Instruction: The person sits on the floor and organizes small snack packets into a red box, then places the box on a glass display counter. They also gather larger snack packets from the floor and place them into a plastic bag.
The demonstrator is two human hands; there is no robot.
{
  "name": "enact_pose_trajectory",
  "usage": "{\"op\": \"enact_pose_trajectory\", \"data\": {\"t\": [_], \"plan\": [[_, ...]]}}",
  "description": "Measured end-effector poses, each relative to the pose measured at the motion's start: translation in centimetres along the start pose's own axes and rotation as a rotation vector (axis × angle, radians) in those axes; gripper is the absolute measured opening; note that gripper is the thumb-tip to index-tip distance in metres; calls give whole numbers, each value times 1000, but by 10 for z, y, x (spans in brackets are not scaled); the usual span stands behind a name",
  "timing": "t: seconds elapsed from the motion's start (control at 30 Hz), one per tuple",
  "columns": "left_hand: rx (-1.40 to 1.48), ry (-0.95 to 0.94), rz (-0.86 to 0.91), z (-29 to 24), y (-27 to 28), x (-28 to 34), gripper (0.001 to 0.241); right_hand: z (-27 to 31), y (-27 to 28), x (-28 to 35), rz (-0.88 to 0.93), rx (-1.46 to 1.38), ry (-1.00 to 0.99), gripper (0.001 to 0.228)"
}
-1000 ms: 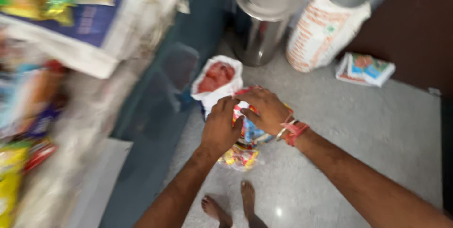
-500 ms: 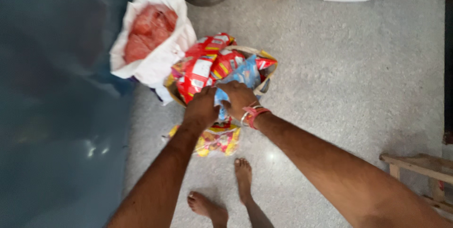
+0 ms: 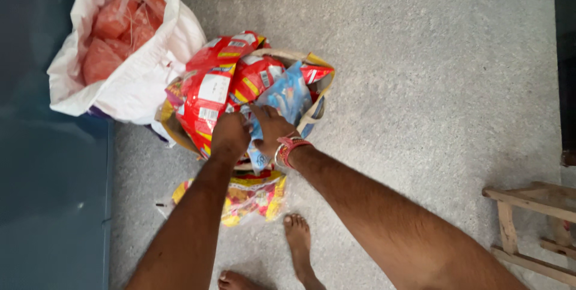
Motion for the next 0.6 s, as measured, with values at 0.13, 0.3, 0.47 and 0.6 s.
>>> {"op": "enact_pose_trajectory", "data": {"t": [0.13,0.3,0.47,0.6], "plan": [[294,-165,-272,-39,45,35,11,5,33,14,-52,-20,-74,105],[442,-400,-548,-95,121,95,12,45,98,57,-108,-197,-21,132],[817,-422,-360,-123,213,148,5,96,177,93,-161,-474,223,121],[1166,-299,-305,-138,304,218,10,103,216,100,-45,-1149,-105,105]]}}
Point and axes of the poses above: each hand's wrist, its own x-axis away from the middle knuckle, its own y-axis out of the back of the hand, z = x × y, the point moved 9 cm from there along -x, towards the middle knuckle, and after that the axes turned 6 degrees about z, right-handed, at the moved point
